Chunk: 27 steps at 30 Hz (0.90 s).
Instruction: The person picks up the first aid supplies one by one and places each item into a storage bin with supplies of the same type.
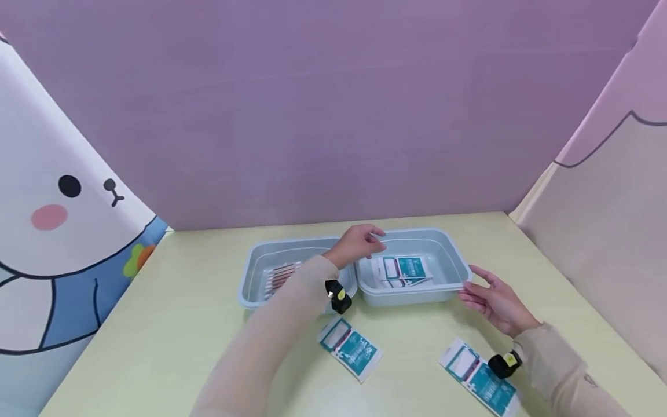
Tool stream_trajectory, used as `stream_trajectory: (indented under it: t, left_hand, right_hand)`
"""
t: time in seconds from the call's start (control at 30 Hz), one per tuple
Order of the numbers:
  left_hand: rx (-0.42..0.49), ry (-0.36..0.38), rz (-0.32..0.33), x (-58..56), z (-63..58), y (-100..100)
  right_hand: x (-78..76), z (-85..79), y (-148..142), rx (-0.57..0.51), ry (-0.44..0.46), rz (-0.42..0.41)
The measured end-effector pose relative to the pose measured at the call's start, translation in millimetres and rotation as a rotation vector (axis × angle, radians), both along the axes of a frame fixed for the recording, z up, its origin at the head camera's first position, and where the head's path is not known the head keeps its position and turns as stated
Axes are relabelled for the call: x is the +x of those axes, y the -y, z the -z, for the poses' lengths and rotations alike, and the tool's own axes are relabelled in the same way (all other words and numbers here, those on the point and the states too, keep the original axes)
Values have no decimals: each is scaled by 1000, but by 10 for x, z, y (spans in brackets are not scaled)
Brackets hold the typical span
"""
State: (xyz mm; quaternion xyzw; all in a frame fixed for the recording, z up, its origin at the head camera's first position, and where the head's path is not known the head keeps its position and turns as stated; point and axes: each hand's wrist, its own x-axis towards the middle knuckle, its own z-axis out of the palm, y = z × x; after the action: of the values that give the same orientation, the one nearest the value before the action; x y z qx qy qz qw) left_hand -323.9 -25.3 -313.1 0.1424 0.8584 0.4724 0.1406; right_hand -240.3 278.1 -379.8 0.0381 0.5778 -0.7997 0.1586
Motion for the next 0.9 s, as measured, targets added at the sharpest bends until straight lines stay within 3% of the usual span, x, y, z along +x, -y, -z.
stream_trajectory:
  t: [0.23,0.43,0.63,0.8,0.9]
  left_hand:
    - [-105,-104,320,367,-138,182]
    - [-155,-97,495,720,-83,383]
    - [-262,-136,557,934,73,584]
    - [-330,-126,537,989,216,701]
    - [-352,-180,548,988,330,759]
  right_hand:
    - [-34,-1,-58,-8,-5,-5]
    - [-43,1,-70,-34,-3,-22]
    - [-50,11,-76,-56,7,-23]
    - [-67,12,-84,-45,1,-27]
    - [-69,9,-90,-43,18,-27]
